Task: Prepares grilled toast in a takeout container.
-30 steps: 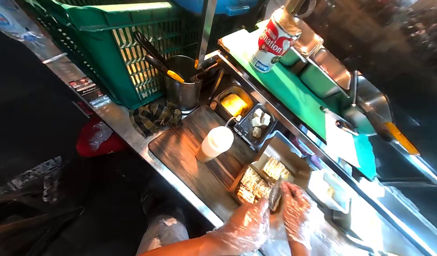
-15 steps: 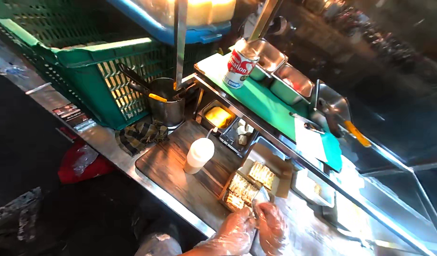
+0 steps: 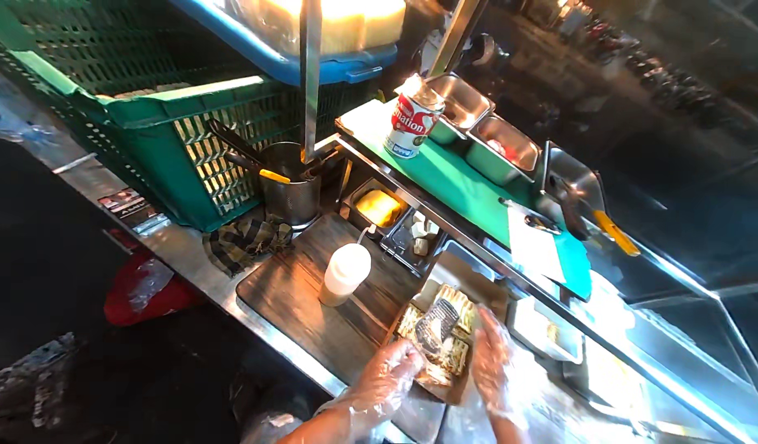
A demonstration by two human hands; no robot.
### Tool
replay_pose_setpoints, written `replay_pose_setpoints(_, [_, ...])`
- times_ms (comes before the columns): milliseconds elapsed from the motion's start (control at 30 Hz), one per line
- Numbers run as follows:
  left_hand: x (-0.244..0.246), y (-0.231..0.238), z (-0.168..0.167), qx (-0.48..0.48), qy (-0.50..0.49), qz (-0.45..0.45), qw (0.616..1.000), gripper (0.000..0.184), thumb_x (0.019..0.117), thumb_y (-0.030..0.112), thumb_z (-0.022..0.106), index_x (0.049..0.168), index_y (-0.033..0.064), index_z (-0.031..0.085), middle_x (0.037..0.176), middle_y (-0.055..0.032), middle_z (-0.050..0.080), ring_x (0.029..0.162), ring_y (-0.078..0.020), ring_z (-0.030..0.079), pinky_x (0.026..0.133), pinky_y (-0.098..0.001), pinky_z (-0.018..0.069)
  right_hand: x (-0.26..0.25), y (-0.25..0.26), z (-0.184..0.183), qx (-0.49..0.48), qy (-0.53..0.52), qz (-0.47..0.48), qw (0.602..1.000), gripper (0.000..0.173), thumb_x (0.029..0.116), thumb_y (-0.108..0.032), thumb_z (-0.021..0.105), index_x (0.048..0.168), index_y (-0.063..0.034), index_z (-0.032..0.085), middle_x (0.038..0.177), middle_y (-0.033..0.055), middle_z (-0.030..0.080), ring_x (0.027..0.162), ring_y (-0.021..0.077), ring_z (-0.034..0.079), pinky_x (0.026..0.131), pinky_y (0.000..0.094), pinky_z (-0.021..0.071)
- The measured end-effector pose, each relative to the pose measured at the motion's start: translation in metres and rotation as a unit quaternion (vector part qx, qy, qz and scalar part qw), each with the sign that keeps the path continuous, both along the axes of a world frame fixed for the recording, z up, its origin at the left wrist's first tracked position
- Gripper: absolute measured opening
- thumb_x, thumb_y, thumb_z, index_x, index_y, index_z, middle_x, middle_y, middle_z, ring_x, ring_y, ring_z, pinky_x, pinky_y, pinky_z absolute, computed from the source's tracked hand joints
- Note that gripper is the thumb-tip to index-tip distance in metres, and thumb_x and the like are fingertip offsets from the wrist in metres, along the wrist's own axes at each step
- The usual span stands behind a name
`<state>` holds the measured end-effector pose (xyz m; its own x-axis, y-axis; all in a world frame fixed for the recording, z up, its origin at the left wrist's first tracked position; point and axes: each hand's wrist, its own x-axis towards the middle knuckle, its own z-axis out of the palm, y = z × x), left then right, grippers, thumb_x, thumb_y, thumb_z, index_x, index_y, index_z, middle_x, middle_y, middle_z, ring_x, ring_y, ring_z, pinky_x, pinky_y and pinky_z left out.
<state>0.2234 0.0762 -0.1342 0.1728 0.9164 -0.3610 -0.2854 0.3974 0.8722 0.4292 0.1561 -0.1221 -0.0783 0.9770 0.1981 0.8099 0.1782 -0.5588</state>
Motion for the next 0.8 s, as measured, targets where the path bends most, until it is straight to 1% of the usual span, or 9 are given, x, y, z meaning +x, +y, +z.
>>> replay_pose_setpoints(33, [-0.004, 0.002, 0.000, 0.007, -0.005, 0.014, 1.000, 0.015, 0.1032, 0.019, 0.054, 0.107, 0.0105, 0.066, 0.090, 0.0030, 0.062, 0.069, -0.0045, 0.055, 0.061, -0.0217, 0.0464, -0.002, 0.019, 0.007, -0.094, -0.076, 0.009, 0.993, 0.043, 0.1002, -0.010, 0.049, 0.140, -0.0104, 0.063, 0.149, 0.0147, 0.057, 0.141, 0.0300, 0.051, 0.117, 0.0502, 0.0409])
replay_pose_setpoints(100, [-0.013, 0.006, 0.003, 0.007, -0.008, 0.039, 0.999, 0.014, 0.1029, 0.017, 0.054, 0.107, 0.0103, 0.066, 0.087, 0.0031, 0.061, 0.062, -0.0043, 0.051, 0.054, -0.0207, 0.0426, -0.014, 0.052, 0.012, -0.266, -0.205, 0.051, 0.941, 0.065, 0.0943, -0.033, 0.062, 0.156, -0.0357, 0.043, 0.167, 0.0062, 0.031, 0.155, 0.0283, 0.027, 0.123, 0.0528, 0.0310])
replay_pose_setpoints(167, [-0.021, 0.010, 0.010, -0.002, -0.002, 0.046, 0.999, 0.013, 0.1032, 0.018, 0.054, 0.106, 0.0112, 0.066, 0.080, 0.0036, 0.058, 0.056, -0.0048, 0.047, 0.050, -0.0207, 0.0396, -0.027, 0.071, 0.001, -0.321, -0.269, 0.093, 0.903, 0.086, 0.0848, -0.044, 0.074, 0.160, -0.0357, 0.034, 0.170, 0.0130, 0.020, 0.156, 0.0367, 0.021, 0.120, 0.0594, 0.0326])
replay_pose_setpoints(367, [-0.037, 0.008, 0.021, -0.035, -0.012, 0.058, 0.998, 0.012, 0.1041, 0.020, 0.055, 0.105, 0.0130, 0.064, 0.073, 0.0029, 0.051, 0.050, -0.0069, 0.041, 0.045, -0.0218, 0.0368, -0.037, 0.073, 0.001, -0.333, -0.315, 0.135, 0.879, 0.066, 0.0839, -0.033, 0.075, 0.147, -0.0237, 0.056, 0.154, 0.0157, 0.046, 0.142, 0.0377, 0.044, 0.111, 0.0600, 0.0420])
replay_pose_setpoints(467, [-0.041, 0.000, 0.015, -0.009, 0.036, 0.069, 0.997, 0.013, 0.1031, 0.023, 0.056, 0.104, 0.0151, 0.066, 0.080, 0.0046, 0.057, 0.057, -0.0051, 0.047, 0.050, -0.0208, 0.0399, -0.045, 0.039, 0.022, -0.360, -0.274, 0.192, 0.871, 0.067, 0.0817, -0.028, 0.079, 0.144, -0.0124, 0.058, 0.153, 0.0264, 0.044, 0.141, 0.0456, 0.043, 0.113, 0.0623, 0.0408])
replay_pose_setpoints(567, [-0.036, -0.007, 0.010, 0.001, 0.082, 0.058, 0.995, 0.014, 0.1026, 0.023, 0.055, 0.104, 0.0152, 0.066, 0.086, 0.0052, 0.060, 0.063, -0.0035, 0.051, 0.055, -0.0202, 0.0429, -0.045, 0.018, 0.004, -0.389, -0.278, 0.202, 0.855, 0.077, 0.0784, -0.029, 0.082, 0.149, -0.0183, 0.053, 0.157, 0.0247, 0.039, 0.142, 0.0437, 0.042, 0.113, 0.0599, 0.0418])
replay_pose_setpoints(667, [-0.033, -0.009, 0.006, 0.042, 0.119, 0.048, 0.991, 0.017, 0.1025, 0.021, 0.055, 0.106, 0.0112, 0.068, 0.096, 0.0031, 0.066, 0.087, -0.0029, 0.061, 0.079, -0.0211, 0.0514, -0.024, 0.007, 0.013, -0.352, -0.191, 0.169, 0.900, 0.082, 0.0849, -0.031, 0.078, 0.158, -0.0174, 0.042, 0.162, 0.0163, 0.037, 0.150, 0.0324, 0.036, 0.123, 0.0491, 0.0325])
replay_pose_setpoints(767, [-0.024, -0.012, 0.005, 0.028, 0.153, 0.000, 0.988, 0.021, 0.1043, 0.024, 0.053, 0.110, 0.0093, 0.068, 0.102, -0.0014, 0.067, 0.096, -0.0065, 0.063, 0.089, -0.0263, 0.0522, 0.001, -0.026, 0.014, -0.174, -0.010, 0.082, 0.981, 0.043, 0.0936, -0.019, 0.065, 0.135, -0.0112, 0.068, 0.136, 0.0145, 0.065, 0.129, 0.0265, 0.059, 0.111, 0.0452, 0.0471])
replay_pose_setpoints(800, [-0.016, -0.011, 0.007, 0.018, 0.159, -0.023, 0.987, 0.023, 0.1047, 0.024, 0.053, 0.113, 0.0079, 0.068, 0.105, -0.0042, 0.068, 0.099, -0.0094, 0.064, 0.092, -0.0297, 0.0529, 0.002, -0.033, 0.010, -0.137, 0.035, 0.078, 0.987, 0.037, 0.0944, -0.019, 0.065, 0.130, -0.0095, 0.071, 0.130, 0.0141, 0.068, 0.124, 0.0244, 0.062, 0.107, 0.0427, 0.0505])
